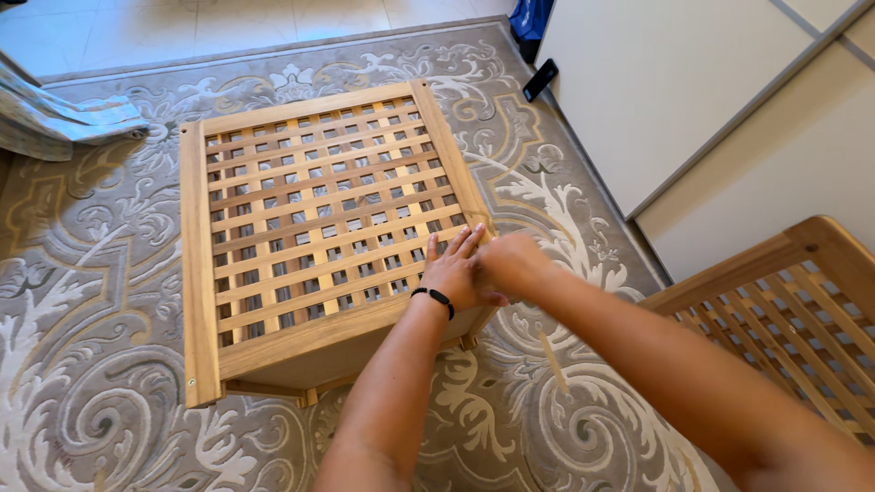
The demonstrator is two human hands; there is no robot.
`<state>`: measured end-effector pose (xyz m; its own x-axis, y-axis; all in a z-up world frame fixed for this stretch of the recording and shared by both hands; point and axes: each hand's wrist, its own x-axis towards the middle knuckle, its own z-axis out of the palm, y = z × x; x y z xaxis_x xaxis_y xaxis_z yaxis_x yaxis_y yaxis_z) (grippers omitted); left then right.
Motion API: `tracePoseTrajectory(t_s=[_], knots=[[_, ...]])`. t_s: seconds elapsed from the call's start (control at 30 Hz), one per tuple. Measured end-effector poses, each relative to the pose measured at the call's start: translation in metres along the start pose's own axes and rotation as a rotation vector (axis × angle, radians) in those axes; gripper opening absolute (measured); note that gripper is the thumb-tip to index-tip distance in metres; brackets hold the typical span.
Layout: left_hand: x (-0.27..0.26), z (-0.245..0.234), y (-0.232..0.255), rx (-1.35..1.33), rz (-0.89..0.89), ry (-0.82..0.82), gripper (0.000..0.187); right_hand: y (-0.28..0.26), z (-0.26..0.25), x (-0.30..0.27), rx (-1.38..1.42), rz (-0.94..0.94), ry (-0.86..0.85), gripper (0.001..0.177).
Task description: The person assembles a wooden crate by attaching side panels and a top lid using metal fasteners. They align the panels, insert the fasteners, and tighten them by hand to secure the structure.
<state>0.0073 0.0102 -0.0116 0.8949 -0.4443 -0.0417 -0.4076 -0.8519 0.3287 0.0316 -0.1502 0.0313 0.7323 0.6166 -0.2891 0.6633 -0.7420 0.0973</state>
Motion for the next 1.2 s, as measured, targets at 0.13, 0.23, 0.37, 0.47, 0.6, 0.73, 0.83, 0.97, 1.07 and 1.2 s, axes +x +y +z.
tracePoseTrajectory(t_s=[0.13, 0.23, 0.37, 0.47, 0.6, 0.73, 0.83, 0.97, 1.07, 1.2], knots=[[0.001, 0.002, -0.001, -0.003, 0.002, 0.037, 0.119, -0.023, 0.02, -0.052, 0.048, -0.142, 0.201, 0.007], [-0.002, -0.004, 0.003, -0.045, -0.014, -0.009, 0.122, 0.007, 0.015, -0.082, -0.104, 0.073, -0.147, 0.009], [-0.007, -0.013, 0.006, -0.052, -0.021, -0.012, 0.123, 0.049, -0.009, -0.058, -0.007, 0.371, -0.053, 0.011], [-0.006, -0.013, 0.007, -0.04, -0.021, -0.01, 0.123, 0.05, -0.019, -0.022, 0.006, 0.438, -0.018, 0.012], [-0.002, -0.003, 0.001, -0.049, -0.016, -0.026, 0.122, 0.024, -0.024, 0.003, 0.069, 0.33, 0.125, 0.014], [0.003, 0.009, -0.003, 0.016, 0.011, 0.052, 0.113, -0.012, -0.028, -0.002, 0.005, 0.13, -0.181, 0.03], [0.003, 0.01, -0.006, 0.034, 0.023, 0.12, 0.112, -0.029, -0.023, -0.036, -0.05, -0.042, -0.107, 0.022], [-0.001, 0.001, 0.001, -0.08, -0.02, -0.014, 0.122, 0.005, -0.026, -0.064, -0.036, 0.25, -0.282, 0.018], [-0.006, -0.013, 0.004, -0.057, -0.019, -0.022, 0.121, 0.043, -0.034, -0.046, 0.009, 0.416, -0.188, 0.018], [-0.008, -0.017, 0.007, -0.066, -0.018, -0.012, 0.121, 0.044, -0.028, -0.004, -0.004, 0.43, 0.018, 0.015]])
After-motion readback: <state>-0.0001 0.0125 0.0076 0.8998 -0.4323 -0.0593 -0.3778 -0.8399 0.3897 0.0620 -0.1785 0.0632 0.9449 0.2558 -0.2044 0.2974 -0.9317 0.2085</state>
